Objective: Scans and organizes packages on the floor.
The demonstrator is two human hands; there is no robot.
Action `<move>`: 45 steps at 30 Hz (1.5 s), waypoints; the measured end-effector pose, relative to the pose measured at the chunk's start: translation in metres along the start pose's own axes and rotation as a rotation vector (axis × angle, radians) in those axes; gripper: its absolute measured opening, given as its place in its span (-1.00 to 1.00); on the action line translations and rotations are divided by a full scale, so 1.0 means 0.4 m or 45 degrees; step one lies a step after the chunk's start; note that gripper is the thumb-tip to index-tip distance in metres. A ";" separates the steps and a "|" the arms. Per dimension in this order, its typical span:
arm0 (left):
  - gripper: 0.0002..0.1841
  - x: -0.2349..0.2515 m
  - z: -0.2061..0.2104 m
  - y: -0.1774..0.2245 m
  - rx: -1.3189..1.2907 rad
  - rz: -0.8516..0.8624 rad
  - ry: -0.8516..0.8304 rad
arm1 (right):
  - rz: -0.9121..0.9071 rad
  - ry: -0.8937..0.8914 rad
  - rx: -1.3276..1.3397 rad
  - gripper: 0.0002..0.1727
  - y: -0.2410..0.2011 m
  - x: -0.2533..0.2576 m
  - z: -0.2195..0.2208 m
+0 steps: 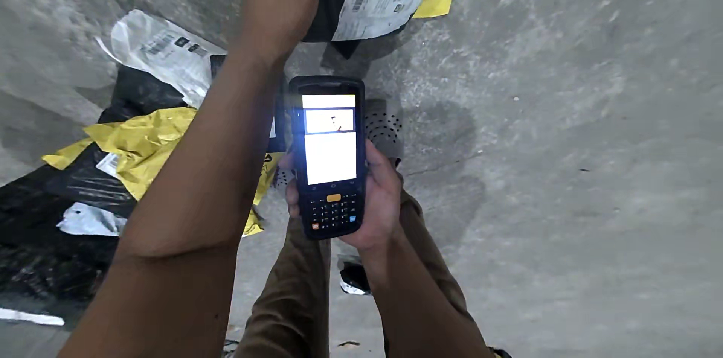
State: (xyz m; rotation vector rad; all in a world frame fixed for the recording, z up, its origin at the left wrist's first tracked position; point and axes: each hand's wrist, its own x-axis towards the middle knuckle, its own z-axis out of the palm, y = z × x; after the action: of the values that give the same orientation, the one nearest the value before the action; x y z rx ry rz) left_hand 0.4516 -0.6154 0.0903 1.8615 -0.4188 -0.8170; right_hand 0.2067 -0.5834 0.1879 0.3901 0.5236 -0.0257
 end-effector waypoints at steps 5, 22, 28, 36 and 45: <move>-0.89 -0.070 -0.031 0.046 -0.023 0.057 -0.020 | 0.009 -0.031 0.035 -0.22 0.000 -0.004 -0.001; -0.80 -0.440 -0.409 -0.060 0.728 -0.776 -0.566 | 0.073 0.019 0.100 -0.22 0.013 0.003 -0.010; -0.45 -0.376 -0.300 -0.182 1.195 -0.560 -0.076 | 0.023 0.415 0.071 -0.24 0.020 0.015 -0.014; -0.07 -0.027 0.031 -0.347 -0.014 -0.906 0.220 | -0.089 0.389 0.027 -0.28 -0.008 0.022 -0.004; -0.42 0.009 0.001 -0.332 -0.285 -0.831 0.388 | -0.048 0.374 0.026 -0.25 -0.018 0.026 0.016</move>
State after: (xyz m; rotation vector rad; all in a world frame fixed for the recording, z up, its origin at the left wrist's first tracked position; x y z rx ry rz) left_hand 0.4437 -0.5616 -0.0309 1.8795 0.4818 -0.9321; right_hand 0.2178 -0.5918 0.1851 0.4063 0.8210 -0.0103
